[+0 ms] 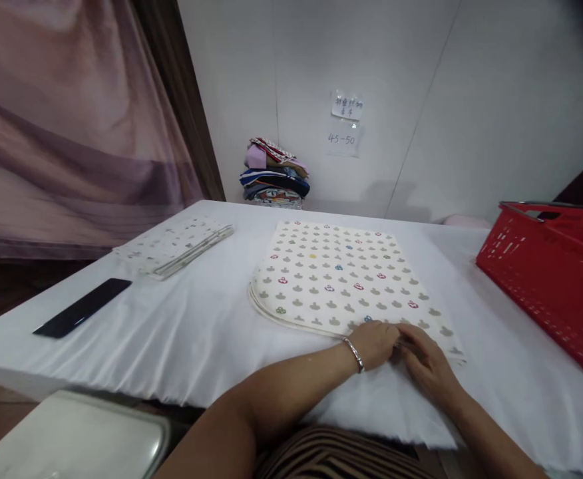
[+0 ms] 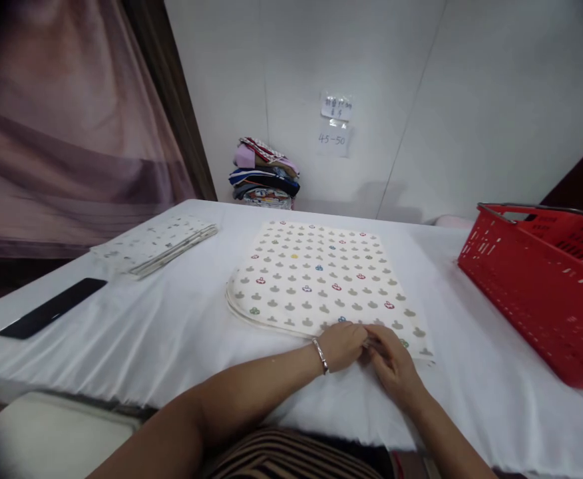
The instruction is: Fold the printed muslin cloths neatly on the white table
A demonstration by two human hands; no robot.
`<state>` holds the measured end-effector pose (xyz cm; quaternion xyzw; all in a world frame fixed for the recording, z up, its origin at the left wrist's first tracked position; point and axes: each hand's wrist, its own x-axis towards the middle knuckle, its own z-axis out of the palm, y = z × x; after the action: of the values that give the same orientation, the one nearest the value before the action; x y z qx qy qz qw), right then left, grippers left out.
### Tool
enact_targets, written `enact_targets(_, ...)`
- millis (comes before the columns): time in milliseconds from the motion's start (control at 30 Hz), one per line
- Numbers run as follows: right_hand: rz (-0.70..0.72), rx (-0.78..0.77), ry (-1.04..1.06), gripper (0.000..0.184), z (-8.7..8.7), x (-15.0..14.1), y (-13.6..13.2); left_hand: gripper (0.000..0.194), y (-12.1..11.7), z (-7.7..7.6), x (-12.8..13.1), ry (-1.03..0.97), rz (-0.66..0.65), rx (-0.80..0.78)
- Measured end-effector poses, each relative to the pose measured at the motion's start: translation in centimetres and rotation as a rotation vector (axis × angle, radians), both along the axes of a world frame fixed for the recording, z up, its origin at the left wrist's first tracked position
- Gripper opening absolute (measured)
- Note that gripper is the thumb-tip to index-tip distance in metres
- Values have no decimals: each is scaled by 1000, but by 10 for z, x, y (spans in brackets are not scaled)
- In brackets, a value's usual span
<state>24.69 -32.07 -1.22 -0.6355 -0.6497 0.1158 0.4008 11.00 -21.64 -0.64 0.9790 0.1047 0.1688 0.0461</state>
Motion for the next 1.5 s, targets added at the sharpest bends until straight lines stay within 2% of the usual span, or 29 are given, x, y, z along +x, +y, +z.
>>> enact_targets(100,65,-36,-41,34,0,-2,-2,15,0,5,-4,23,7,26)
enact_targets(200,63,-27,-117,26,-2,-1,1,17,3,15,-16,40,35,67)
enact_targets(400,36,-28,-155,23,0,0,4,23,26,25,-68,94,142,80)
enact_targets(567,72,-58,-226,26,16,-8,3,26,41,25,-97,107,148,15)
enact_targets(700,113,-76,-366,26,29,-14,7,26,49,30,-97,101,86,-74)
enact_targets(767,126,-83,-361,24,31,-15,10,21,55,34,-95,108,54,-135)
enact_targets(867,121,-73,-281,24,28,-13,14,19,62,36,-94,124,39,-210)
enact_targets(967,92,-51,-230,24,22,-11,16,20,63,32,-94,74,84,-214)
enact_targets(1100,72,-53,-226,26,18,-11,16,17,54,23,-92,-67,154,-136)
enact_targets(1167,65,-52,-231,27,18,-11,16,20,48,20,-91,-99,142,-60)
enact_targets(1333,55,-49,-235,27,20,-12,16,24,39,20,-87,-5,1,116)
enact_targets(1500,67,-39,-241,25,21,-12,16,27,38,23,-78,54,6,189)
